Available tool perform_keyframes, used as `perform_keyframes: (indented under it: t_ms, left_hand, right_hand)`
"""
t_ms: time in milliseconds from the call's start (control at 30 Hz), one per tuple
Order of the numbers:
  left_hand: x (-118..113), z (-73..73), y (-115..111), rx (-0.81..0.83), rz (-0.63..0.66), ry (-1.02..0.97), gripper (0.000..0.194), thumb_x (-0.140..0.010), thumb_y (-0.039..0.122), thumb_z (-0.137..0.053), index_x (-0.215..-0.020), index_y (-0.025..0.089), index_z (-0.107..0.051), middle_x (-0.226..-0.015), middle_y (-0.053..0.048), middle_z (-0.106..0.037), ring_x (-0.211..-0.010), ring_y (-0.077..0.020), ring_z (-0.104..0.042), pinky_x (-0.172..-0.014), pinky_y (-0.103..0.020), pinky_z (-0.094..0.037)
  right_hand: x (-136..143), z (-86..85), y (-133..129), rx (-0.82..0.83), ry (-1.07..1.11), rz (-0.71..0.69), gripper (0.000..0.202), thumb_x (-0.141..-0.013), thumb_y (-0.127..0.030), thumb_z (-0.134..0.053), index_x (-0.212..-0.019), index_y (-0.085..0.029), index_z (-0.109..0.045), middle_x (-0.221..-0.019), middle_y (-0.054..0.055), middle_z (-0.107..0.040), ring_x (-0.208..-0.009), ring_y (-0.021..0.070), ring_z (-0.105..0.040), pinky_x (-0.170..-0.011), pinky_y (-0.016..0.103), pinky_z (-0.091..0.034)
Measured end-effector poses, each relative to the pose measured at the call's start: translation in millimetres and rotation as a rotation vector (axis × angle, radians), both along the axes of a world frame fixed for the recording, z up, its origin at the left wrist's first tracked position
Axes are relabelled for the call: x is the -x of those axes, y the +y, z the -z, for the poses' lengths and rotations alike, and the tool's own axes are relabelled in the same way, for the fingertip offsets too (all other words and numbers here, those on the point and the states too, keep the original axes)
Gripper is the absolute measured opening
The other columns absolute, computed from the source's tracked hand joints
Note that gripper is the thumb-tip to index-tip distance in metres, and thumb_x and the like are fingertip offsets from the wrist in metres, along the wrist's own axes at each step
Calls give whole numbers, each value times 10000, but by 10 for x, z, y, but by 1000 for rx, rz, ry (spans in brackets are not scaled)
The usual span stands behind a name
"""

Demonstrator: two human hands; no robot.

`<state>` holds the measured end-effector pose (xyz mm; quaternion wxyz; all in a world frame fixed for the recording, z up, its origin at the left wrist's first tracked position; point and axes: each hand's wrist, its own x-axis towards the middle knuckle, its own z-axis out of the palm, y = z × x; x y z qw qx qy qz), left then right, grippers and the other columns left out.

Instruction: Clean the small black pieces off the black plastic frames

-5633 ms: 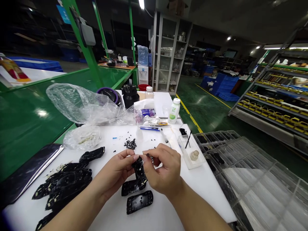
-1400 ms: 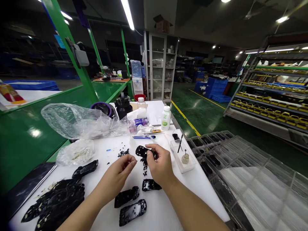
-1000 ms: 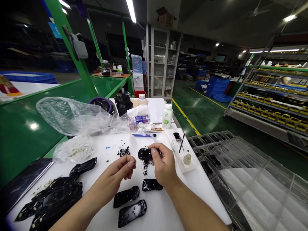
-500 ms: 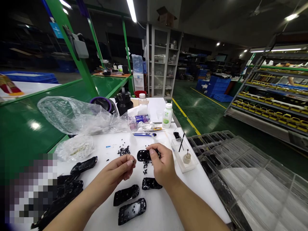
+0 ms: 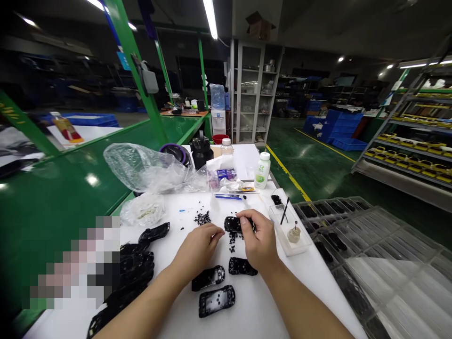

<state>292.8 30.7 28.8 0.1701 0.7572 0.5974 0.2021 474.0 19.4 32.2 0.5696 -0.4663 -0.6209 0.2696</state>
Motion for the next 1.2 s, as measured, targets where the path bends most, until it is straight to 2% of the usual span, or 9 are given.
perform_keyframes:
  t_ms: [133,233,433,533,633,733,1000,1100,1200]
  left_hand:
    - [264,-133,58,-79,-227,152,331,-936,186,-401,-1058,176,-709,-1095,-110,-695,-1016,-286,-606,-849,-370,-452]
    - [424,-212,74,-86,-327,291,363,-918,120,-365,-1037,136,-708,-1049,-160,-686,-1023,-341,-572,-837,-427,-446]
    - [459,-226,199,8,-256,484,319,-868,20,-412,-899,168,-693,-932,-128,-686,-988,-296,-600,-773,-382,-480]
    - [457,-197,379,105,-235,539,138,-928,164,-530,-928,151,-668,-936,-77,-677,-913,-222,-634,-768,-371,-524]
    - [463,-174,543,171,-234,571,207,-934,327,-593,-1017,143,-641,-1011,-54,-662,-895,-177,-643,-797,-373,-549]
    - [447,-158,606,200,-241,579,243,-936,349,-592,-1072,151,-631,-1052,-63,-656,-920,-185,-646,-806,-379,-554]
    - [403,-114,603,186,-231,412,255,-932,354,-594,-1088,155,-625,-1119,-74,-637,-995,-206,-623,-869,-419,-529]
    - [473,-228,624,190,-214,229,195,-906,344,-621,-939,153,-642,-961,-45,-651,-856,-170,-618,-785,-359,-520]
    - [498,-416,531,189,-169,-41,186,-802,338,-696,-743,173,-634,-724,-13,-623,-659,-153,-561,-631,-290,-447]
  right_hand:
    - [6,15,19,-20,-19,14,215,-916,-333,-530,-925,-193,-693,-672,20,-617,-651,194,-602,-571,284,-452]
    - [20,10,21,-35,-30,6,214,-917,-323,-523,-923,-195,-694,-663,13,-618,-658,197,-608,-599,292,-461]
    - [30,-15,23,-98,-54,-41,176,-906,-259,-523,-907,-197,-688,-795,25,-676,-770,203,-632,-711,308,-483]
    - [20,-28,38,-136,-55,-56,168,-902,-221,-517,-915,-196,-683,-859,27,-692,-831,200,-640,-750,301,-486]
    - [12,-44,51,-164,-49,-67,168,-896,-195,-513,-927,-192,-679,-867,24,-694,-840,191,-643,-755,290,-487]
    - [10,-59,54,-183,-44,-79,168,-887,-180,-513,-918,-190,-677,-864,24,-692,-840,188,-642,-758,287,-485]
    - [24,-65,45,-177,-37,-108,176,-879,-179,-510,-922,-189,-680,-878,36,-694,-858,204,-642,-778,311,-485]
    - [26,-57,49,-151,-31,-111,174,-875,-185,-520,-916,-188,-690,-882,40,-698,-868,212,-649,-786,319,-491]
    - [29,-43,52,-105,7,-89,169,-876,-207,-541,-924,-192,-703,-883,43,-706,-867,224,-668,-791,331,-508]
